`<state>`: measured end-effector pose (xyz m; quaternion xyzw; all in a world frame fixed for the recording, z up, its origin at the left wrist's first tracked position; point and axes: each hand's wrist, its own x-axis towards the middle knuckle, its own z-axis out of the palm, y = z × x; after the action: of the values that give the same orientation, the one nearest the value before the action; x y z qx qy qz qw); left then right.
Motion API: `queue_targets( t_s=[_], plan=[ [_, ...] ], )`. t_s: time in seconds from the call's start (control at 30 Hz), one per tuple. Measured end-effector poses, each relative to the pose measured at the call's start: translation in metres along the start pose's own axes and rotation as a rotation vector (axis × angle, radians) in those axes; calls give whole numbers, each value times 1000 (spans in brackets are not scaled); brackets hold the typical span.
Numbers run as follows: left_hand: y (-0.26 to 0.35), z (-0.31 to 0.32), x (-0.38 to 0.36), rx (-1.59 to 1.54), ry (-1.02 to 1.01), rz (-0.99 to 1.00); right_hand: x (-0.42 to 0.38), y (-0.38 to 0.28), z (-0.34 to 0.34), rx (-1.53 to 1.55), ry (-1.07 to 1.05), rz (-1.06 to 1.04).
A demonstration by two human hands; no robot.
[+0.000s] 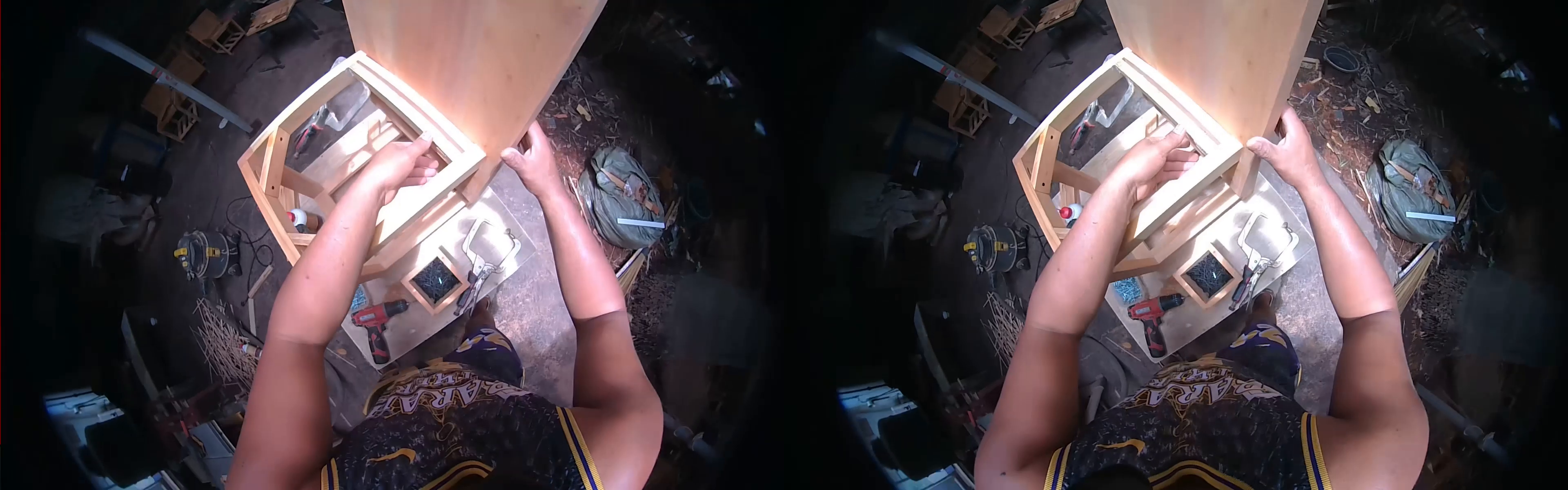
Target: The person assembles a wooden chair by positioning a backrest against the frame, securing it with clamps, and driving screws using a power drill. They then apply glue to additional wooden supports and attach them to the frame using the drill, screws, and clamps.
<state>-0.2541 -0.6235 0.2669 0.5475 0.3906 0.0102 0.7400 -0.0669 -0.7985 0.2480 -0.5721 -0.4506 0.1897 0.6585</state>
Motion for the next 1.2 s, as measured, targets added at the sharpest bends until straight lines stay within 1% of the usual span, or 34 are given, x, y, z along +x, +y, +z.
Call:
queue_targets(
  t_s=[0.03, 0.07, 0.13, 0.17, 0.2, 0.27, 0.3, 0.33, 0.4, 0.43, 0.47, 0.53, 0.7, 0.8, 1.07, 1.13, 1.17, 1.2],
  plan=[
    [3, 6, 2, -6, -48, -34, 8, 2, -1, -8, -54, -16],
    [-3, 8, 8, -34, -20, -50, 15, 0, -1, 7, -89, 2],
    [-12, 8, 16, -97, -103, -61, 22, -5, 1, -18, -187, 52],
    [-14, 8, 18, -185, -106, -100, 19, 6, 0, -105, -209, 1],
    [-13, 9, 18, -206, -95, -109, 20, 9, 0, -101, -231, 14],
    [-11, 13, 16, -197, -142, -74, 16, 12, 7, -6, -194, -116],
    [-10, 14, 15, -208, -135, -61, 14, 16, 10, -24, -177, -189],
    [-11, 13, 16, -218, -142, -66, 15, 16, 12, -33, -182, -179],
    [-14, 14, 15, -231, -125, -31, 16, 11, 13, -179, -170, -297],
    [-11, 16, 13, -231, -105, -37, 14, 13, 10, -164, -234, -284],
    [-9, 16, 13, -239, -119, -40, 11, 26, 9, -178, -236, -277],
    [-9, 14, 12, -200, -162, -3, -1, 54, 6, -17, -374, -154],
    [-8, 19, 12, -116, -100, 51, 0, 54, -11, -81, -339, -123],
    [-12, 18, 14, -142, -117, 81, 4, 49, -11, -97, -333, -118],
    [-10, 17, 13, -114, -87, 19, 12, 17, 6, -104, -366, -112],
    [-11, 17, 15, -98, -91, 15, 12, -2, 8, -155, -303, -5],
    [-14, 15, 18, -61, -85, -6, 13, -8, 15, -245, -182, -18],
    [-12, 16, 18, -23, -80, -26, 12, -17, 17, -251, -188, -25]
  ],
)
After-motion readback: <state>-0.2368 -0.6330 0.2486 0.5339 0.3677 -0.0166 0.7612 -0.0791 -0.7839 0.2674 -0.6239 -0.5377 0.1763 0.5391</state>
